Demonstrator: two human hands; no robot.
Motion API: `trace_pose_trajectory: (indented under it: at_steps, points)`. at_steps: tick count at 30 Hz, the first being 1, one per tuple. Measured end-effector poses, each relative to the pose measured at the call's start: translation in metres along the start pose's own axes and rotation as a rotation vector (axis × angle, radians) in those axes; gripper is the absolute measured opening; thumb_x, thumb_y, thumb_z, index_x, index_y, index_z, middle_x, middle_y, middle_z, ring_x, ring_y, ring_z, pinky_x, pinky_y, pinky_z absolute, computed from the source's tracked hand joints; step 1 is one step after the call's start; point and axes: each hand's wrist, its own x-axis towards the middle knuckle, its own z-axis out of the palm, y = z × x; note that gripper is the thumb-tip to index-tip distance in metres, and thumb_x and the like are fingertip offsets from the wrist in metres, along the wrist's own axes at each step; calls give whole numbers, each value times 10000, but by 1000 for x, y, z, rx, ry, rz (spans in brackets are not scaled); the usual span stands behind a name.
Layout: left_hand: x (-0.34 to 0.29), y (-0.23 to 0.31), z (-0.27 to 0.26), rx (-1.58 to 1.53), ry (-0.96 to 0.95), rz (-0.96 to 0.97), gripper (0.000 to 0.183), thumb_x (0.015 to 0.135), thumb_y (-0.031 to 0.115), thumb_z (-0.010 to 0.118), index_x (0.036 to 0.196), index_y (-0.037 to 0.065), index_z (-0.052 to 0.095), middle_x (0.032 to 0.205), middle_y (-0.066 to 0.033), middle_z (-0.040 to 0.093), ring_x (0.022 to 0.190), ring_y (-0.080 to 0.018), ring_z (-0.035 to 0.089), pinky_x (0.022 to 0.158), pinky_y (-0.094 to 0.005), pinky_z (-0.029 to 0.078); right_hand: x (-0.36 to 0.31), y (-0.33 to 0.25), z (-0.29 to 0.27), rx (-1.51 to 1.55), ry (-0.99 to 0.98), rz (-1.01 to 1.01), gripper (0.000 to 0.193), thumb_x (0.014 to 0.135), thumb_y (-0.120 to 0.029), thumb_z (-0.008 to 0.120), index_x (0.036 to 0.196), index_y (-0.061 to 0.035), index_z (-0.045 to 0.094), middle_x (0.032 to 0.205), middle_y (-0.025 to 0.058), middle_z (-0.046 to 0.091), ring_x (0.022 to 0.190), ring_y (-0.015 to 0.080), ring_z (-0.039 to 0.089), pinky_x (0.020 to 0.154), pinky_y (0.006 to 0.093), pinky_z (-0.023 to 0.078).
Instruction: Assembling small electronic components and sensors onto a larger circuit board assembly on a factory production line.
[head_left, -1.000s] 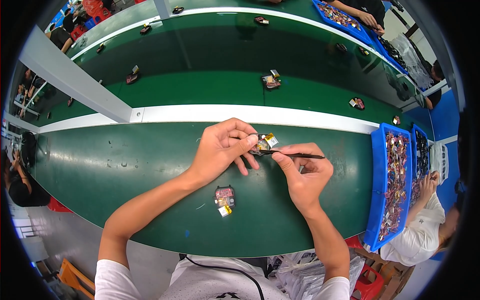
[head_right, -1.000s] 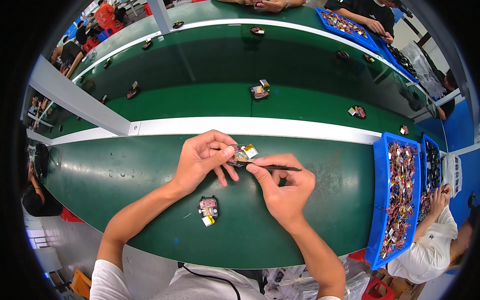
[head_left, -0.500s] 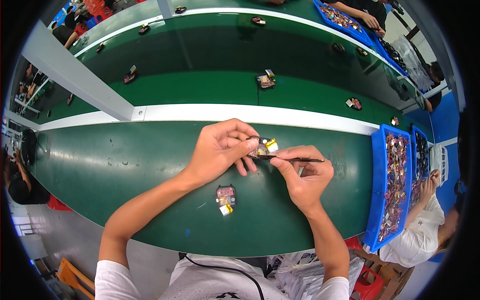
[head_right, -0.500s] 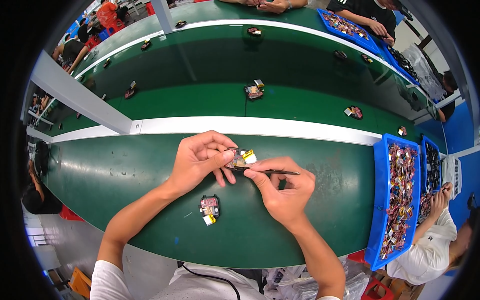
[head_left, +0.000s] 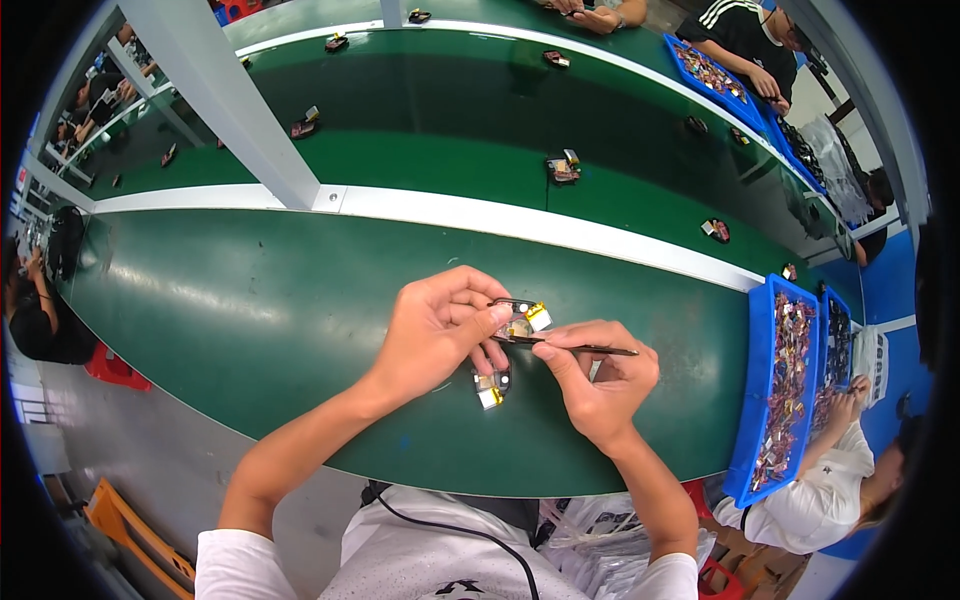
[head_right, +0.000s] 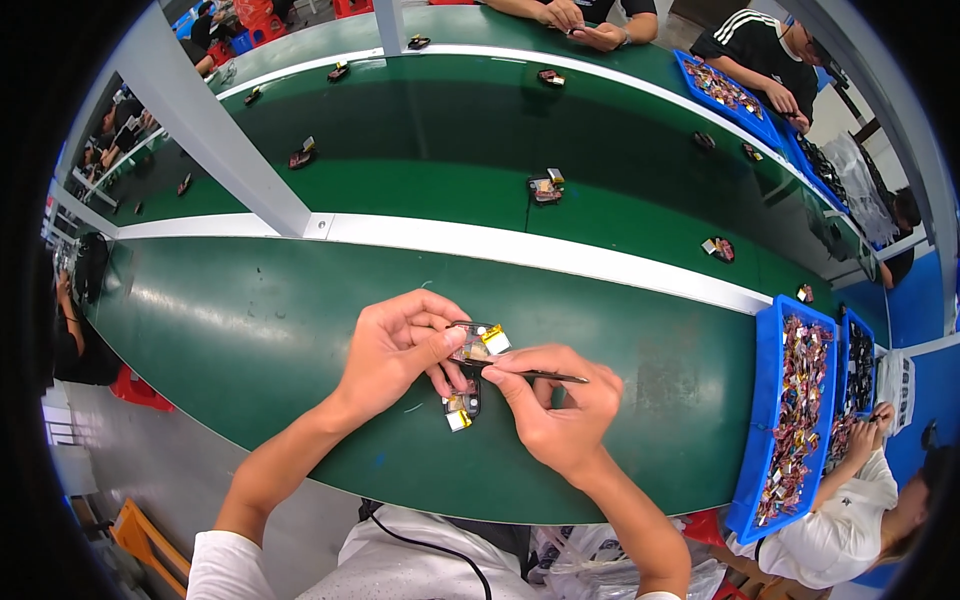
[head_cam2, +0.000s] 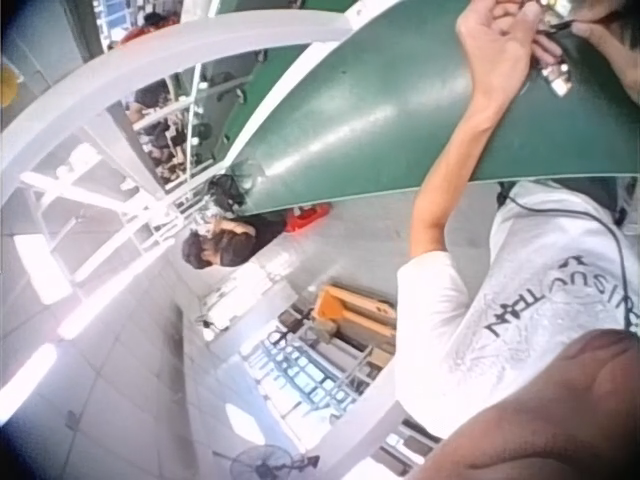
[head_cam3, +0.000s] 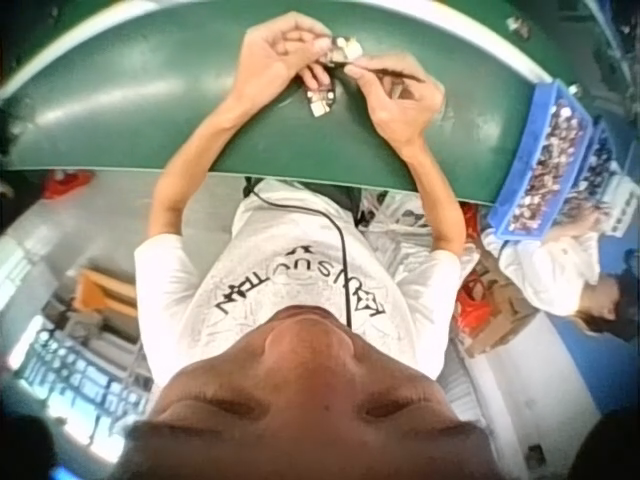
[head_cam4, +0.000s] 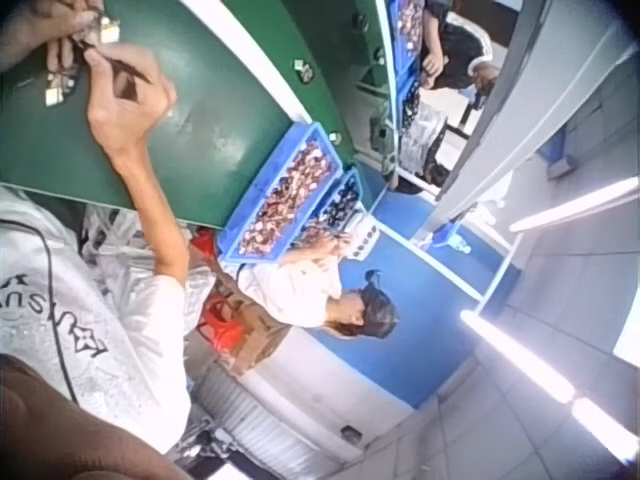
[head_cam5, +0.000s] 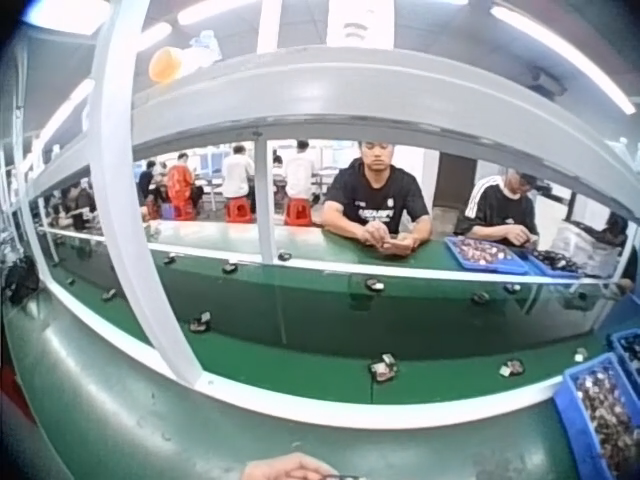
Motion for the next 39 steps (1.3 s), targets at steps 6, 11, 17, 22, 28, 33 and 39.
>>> trace_pose_trajectory:
  at_steps: [6, 11, 17, 22, 28, 33, 39]
  points:
    - [-5, -10, 7, 1, 18, -7, 139, 987, 1, 614, 1093, -88, 599, 891, -143, 677, 675, -177, 717, 539, -263, 579, -9, 15, -8, 40, -62, -88, 153, 766, 35, 841, 839, -32, 724, 846, 94, 774, 443, 22, 482, 427, 188, 332]
    - [-5, -13, 16, 11, 56, 12, 144, 989, 0, 611, 1107, -82, 591, 904, -140, 676, 693, -175, 722, 542, -265, 576, -12, 18, -13, 86, 14, -19, 171, 764, 34, 845, 864, -18, 717, 849, 127, 773, 461, 26, 506, 429, 185, 341]
    - [-3, -17, 22, 7, 69, 15, 147, 988, -5, 612, 1111, -81, 586, 905, -137, 670, 697, -168, 719, 545, -252, 571, -12, 19, -21, 25, -41, -116, 186, 753, 32, 849, 873, -22, 719, 842, 126, 774, 482, 47, 553, 417, 193, 358]
    - [-4, -22, 27, 23, 45, 41, 197, 997, 27, 619, 1150, -90, 573, 955, -164, 690, 708, -197, 727, 544, -273, 590, -12, 15, -26, -14, -71, -141, 183, 738, 32, 851, 857, -34, 728, 827, 111, 775, 527, 82, 632, 429, 207, 400]
    - [-4, -23, 34, 34, 66, 55, 182, 994, 7, 612, 1145, -86, 572, 951, -157, 694, 688, -181, 719, 533, -264, 580, -13, 17, -31, -76, -79, -221, 187, 730, 23, 846, 861, -62, 744, 829, 78, 780, 596, 113, 697, 470, 226, 431]
    - [-7, -22, 44, 116, 114, 57, 168, 986, -13, 616, 1133, -82, 574, 867, -128, 692, 636, -139, 695, 513, -246, 560, -15, 11, -36, -209, -112, -340, 267, 663, 67, 816, 866, -98, 765, 849, 63, 782, 568, 106, 669, 452, 227, 380]
    - [-7, -27, 51, 231, 183, 128, 152, 986, -17, 616, 1116, -84, 577, 778, -106, 689, 591, -102, 668, 497, -234, 544, -15, 7, -40, -309, -183, -411, 351, 603, 83, 792, 912, -82, 774, 910, 65, 784, 544, 120, 619, 449, 226, 378]
